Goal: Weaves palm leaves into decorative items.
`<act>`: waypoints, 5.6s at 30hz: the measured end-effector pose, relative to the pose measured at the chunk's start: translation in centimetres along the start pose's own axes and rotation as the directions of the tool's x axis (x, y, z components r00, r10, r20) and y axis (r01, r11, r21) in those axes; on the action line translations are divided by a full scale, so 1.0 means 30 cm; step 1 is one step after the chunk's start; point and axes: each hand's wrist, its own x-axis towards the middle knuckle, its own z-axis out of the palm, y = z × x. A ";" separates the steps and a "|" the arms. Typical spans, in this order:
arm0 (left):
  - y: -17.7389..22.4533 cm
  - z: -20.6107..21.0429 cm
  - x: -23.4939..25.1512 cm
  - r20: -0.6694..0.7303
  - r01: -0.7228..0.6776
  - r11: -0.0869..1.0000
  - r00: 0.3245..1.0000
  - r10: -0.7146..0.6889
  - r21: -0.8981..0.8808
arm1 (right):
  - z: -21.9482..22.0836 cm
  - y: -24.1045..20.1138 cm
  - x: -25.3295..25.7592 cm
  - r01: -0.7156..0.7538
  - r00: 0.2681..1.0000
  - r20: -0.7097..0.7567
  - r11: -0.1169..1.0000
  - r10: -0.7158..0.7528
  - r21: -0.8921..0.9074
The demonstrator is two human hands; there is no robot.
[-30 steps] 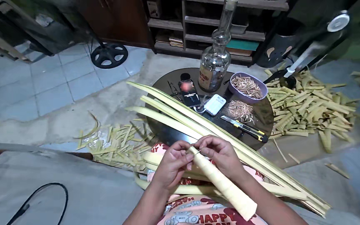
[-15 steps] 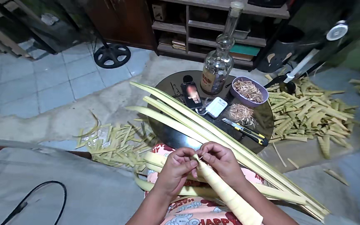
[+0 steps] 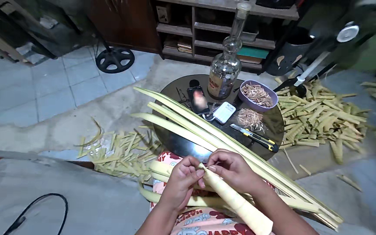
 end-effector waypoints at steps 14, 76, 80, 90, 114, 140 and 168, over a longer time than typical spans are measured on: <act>0.012 -0.009 -0.009 0.063 -0.020 0.998 0.998 0.024 -0.062 | 0.022 -0.049 -0.007 0.113 0.965 -0.257 0.966 -0.051 0.232; -0.002 -0.096 0.052 -0.334 0.034 0.989 0.939 -0.081 -0.143 | 0.005 0.155 -0.193 -0.081 0.955 -0.263 0.729 -0.139 -0.680; 0.029 -0.226 0.030 -0.328 -0.026 0.985 0.941 0.081 0.169 | -0.219 0.110 -0.212 -0.370 0.871 -0.490 0.700 0.034 -0.610; 0.083 -0.169 0.011 -0.206 0.012 0.981 0.978 0.028 0.194 | -0.369 0.121 -0.201 -0.419 0.899 -0.419 0.535 0.130 -0.733; 0.037 -0.286 0.026 0.309 -0.399 -0.351 0.907 -0.286 0.847 | 0.000 0.200 -0.339 -0.286 0.927 -0.050 0.612 0.372 -0.737; 0.009 -0.054 0.052 0.432 -0.511 -0.346 0.856 -0.283 0.787 | 0.020 0.045 -0.377 -0.290 0.942 -0.178 0.427 0.283 -0.856; -0.096 0.225 0.064 0.508 -0.517 -0.241 0.855 -0.104 0.821 | -0.058 -0.118 -0.460 -0.445 0.714 -0.700 0.786 0.023 -0.428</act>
